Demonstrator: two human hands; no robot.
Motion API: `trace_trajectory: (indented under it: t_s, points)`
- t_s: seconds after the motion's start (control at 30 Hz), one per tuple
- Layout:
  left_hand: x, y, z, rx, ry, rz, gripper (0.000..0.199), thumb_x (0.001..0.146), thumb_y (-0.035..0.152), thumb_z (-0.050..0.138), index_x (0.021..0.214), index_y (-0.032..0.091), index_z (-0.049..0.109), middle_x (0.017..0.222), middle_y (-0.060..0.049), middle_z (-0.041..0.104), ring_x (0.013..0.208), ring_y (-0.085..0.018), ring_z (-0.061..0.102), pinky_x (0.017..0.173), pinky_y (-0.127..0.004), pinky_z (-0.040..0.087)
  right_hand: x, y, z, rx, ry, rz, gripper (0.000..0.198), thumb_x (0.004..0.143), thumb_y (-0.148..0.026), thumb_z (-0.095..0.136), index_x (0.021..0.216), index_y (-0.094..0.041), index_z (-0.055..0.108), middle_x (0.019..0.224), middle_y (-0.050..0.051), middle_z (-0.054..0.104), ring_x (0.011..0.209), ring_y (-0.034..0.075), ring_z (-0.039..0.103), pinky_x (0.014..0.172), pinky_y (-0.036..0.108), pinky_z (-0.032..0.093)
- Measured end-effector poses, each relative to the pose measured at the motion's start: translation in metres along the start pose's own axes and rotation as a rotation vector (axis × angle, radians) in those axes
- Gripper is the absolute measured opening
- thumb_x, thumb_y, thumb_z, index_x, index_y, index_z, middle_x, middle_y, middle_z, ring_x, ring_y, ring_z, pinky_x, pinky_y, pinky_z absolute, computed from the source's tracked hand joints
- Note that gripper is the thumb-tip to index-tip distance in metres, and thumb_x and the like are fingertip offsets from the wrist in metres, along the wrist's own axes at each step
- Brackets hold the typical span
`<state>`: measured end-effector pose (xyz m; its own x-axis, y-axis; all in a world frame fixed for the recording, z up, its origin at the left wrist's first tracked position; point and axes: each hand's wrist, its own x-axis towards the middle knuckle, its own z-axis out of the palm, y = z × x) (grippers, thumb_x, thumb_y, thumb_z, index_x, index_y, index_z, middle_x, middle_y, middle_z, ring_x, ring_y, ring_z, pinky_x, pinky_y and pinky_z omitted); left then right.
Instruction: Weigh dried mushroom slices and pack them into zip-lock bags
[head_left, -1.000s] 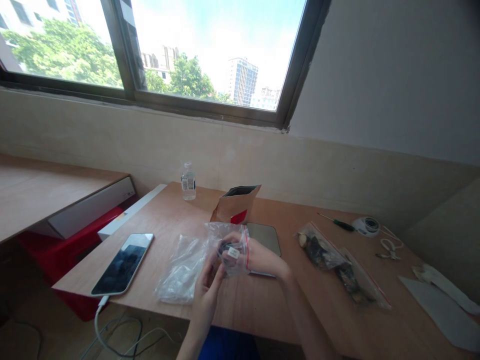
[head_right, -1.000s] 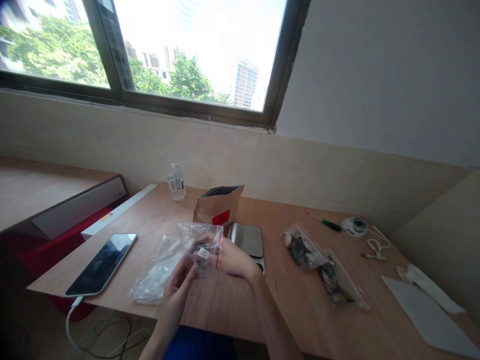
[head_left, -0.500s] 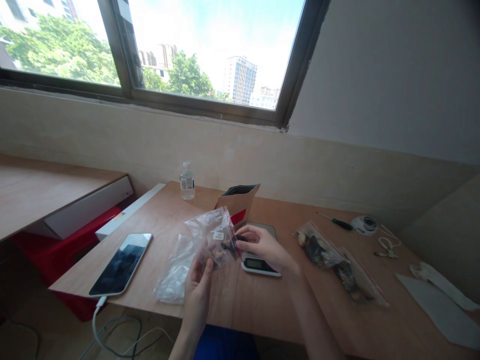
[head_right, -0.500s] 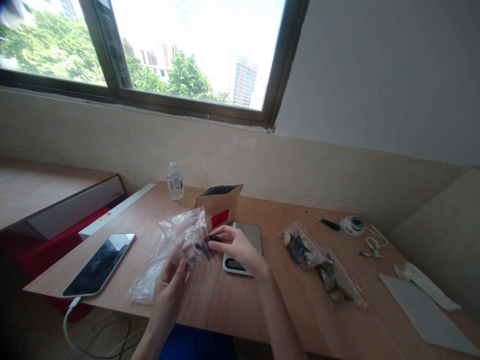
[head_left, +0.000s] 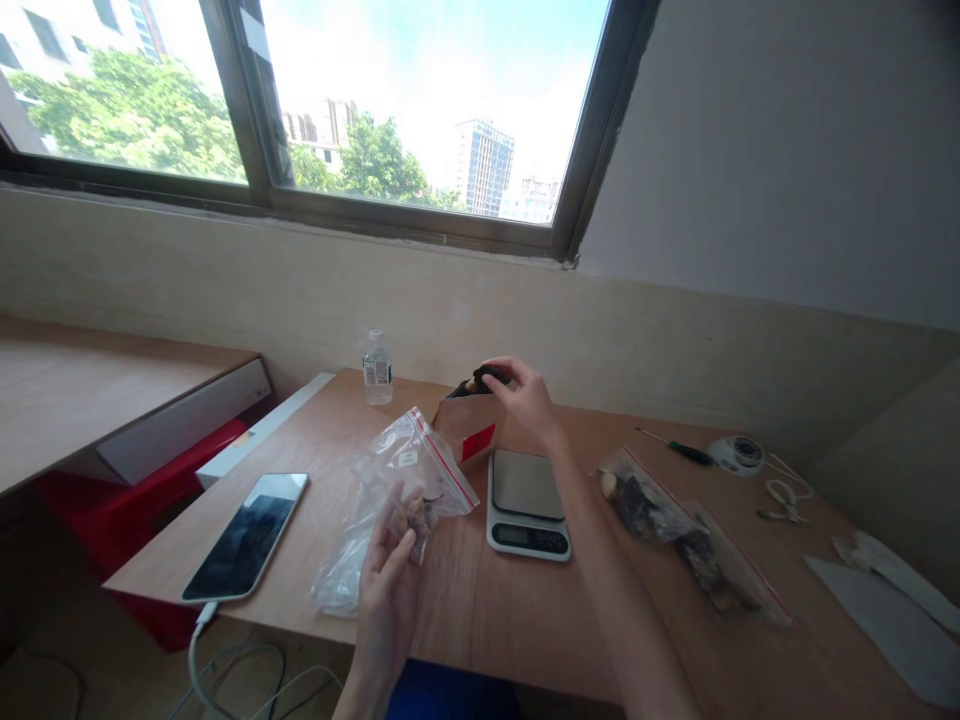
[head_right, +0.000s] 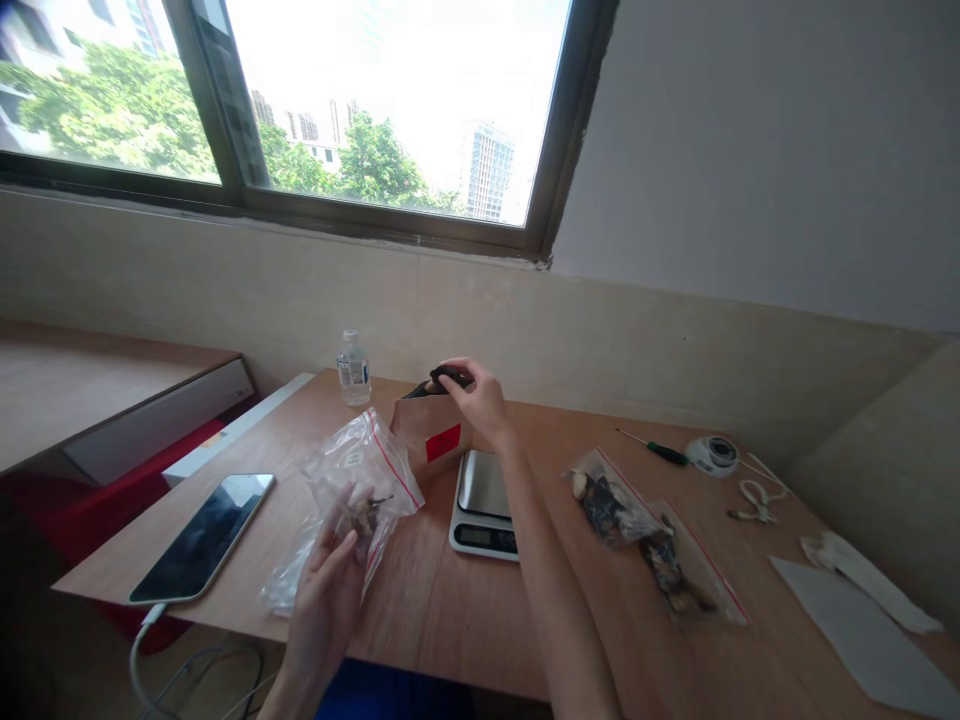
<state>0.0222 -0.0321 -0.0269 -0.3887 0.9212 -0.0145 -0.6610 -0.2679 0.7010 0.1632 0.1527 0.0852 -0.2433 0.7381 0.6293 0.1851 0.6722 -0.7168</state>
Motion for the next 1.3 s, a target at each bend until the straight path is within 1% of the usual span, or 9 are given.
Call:
trace_trajectory:
  t_s: [0.07,0.23,0.3,0.4,0.53,0.67,0.83,1.1,1.3]
  points:
    - [0.000,0.001,0.000,0.009,-0.011,-0.002,0.055,0.075,0.027,0.067,0.129,0.029,0.053,0.131,-0.006,0.056,0.128,-0.023,0.043,0.111,-0.038,0.027,-0.004,-0.001,0.001,-0.136,-0.083,-0.037,0.022,0.082,-0.033,0.058,0.099,-0.019,0.064,0.101,0.006,0.067,0.097,0.019,0.060,0.090,0.035,0.045]
    - [0.000,0.002,0.000,0.026,-0.010,-0.015,0.056,0.075,0.027,0.068,0.128,0.032,0.052,0.137,-0.004,0.052,0.130,-0.024,0.041,0.110,-0.038,0.028,-0.034,-0.027,0.004,-0.176,0.102,-0.127,0.020,0.084,-0.027,0.055,0.102,-0.020,0.063,0.107,0.007,0.061,0.106,0.019,0.054,0.098,0.037,0.040]
    - [-0.001,0.001,-0.001,0.052,-0.026,-0.010,0.057,0.075,0.027,0.068,0.129,0.033,0.051,0.139,-0.003,0.049,0.131,-0.024,0.039,0.110,-0.039,0.028,-0.049,-0.039,0.007,-0.068,0.003,-0.032,0.017,0.087,-0.027,0.052,0.094,-0.021,0.065,0.097,0.005,0.064,0.095,0.017,0.059,0.088,0.032,0.046]
    - [-0.001,-0.001,-0.002,0.109,-0.071,0.011,0.056,0.075,0.028,0.069,0.128,0.032,0.052,0.139,-0.003,0.049,0.131,-0.025,0.039,0.109,-0.038,0.029,-0.068,-0.048,0.011,0.081,-0.277,0.119,0.017,0.086,-0.027,0.053,0.090,-0.021,0.068,0.092,0.003,0.066,0.085,0.015,0.061,0.076,0.027,0.049]
    - [-0.001,-0.004,-0.005,0.160,-0.127,0.031,0.052,0.075,0.028,0.069,0.125,0.028,0.057,0.130,-0.006,0.058,0.128,-0.027,0.043,0.107,-0.038,0.033,-0.082,-0.053,0.011,0.130,-0.522,0.145,0.018,0.085,-0.026,0.055,0.092,-0.021,0.071,0.089,0.002,0.067,0.083,0.015,0.061,0.074,0.026,0.048]
    - [0.000,-0.006,-0.007,0.229,-0.110,0.059,0.052,0.072,0.030,0.071,0.123,0.025,0.058,0.123,-0.007,0.063,0.123,-0.027,0.049,0.105,-0.038,0.037,-0.086,-0.063,0.008,0.025,-0.625,0.137,0.020,0.083,-0.030,0.062,0.099,-0.023,0.071,0.092,0.003,0.067,0.087,0.017,0.059,0.078,0.029,0.047]
    - [-0.001,-0.009,-0.009,0.355,-0.007,0.055,0.049,0.063,0.026,0.078,0.110,0.021,0.066,0.115,-0.007,0.067,0.120,-0.029,0.051,0.102,-0.037,0.040,-0.092,-0.068,0.018,0.028,-0.701,0.103,0.039,0.074,-0.026,0.072,0.112,-0.029,0.065,0.106,0.003,0.066,0.100,0.020,0.058,0.090,0.033,0.044]
    - [0.000,-0.015,-0.016,0.430,-0.063,0.089,0.041,0.070,0.026,0.072,0.110,0.025,0.065,0.118,-0.006,0.065,0.114,-0.026,0.057,0.097,-0.035,0.044,-0.104,-0.060,0.038,0.139,-0.566,0.297,0.025,0.074,-0.024,0.071,0.099,-0.024,0.069,0.101,0.003,0.069,0.093,0.019,0.063,0.083,0.032,0.048]
    - [-0.001,-0.012,-0.014,0.486,-0.033,0.095,0.040,0.070,0.029,0.072,0.109,0.023,0.066,0.117,-0.005,0.066,0.119,-0.027,0.053,0.103,-0.038,0.038,-0.107,-0.044,0.037,0.411,-0.434,0.441,0.025,0.066,-0.040,0.076,0.077,-0.017,0.072,0.086,0.004,0.071,0.084,0.020,0.064,0.076,0.032,0.049]
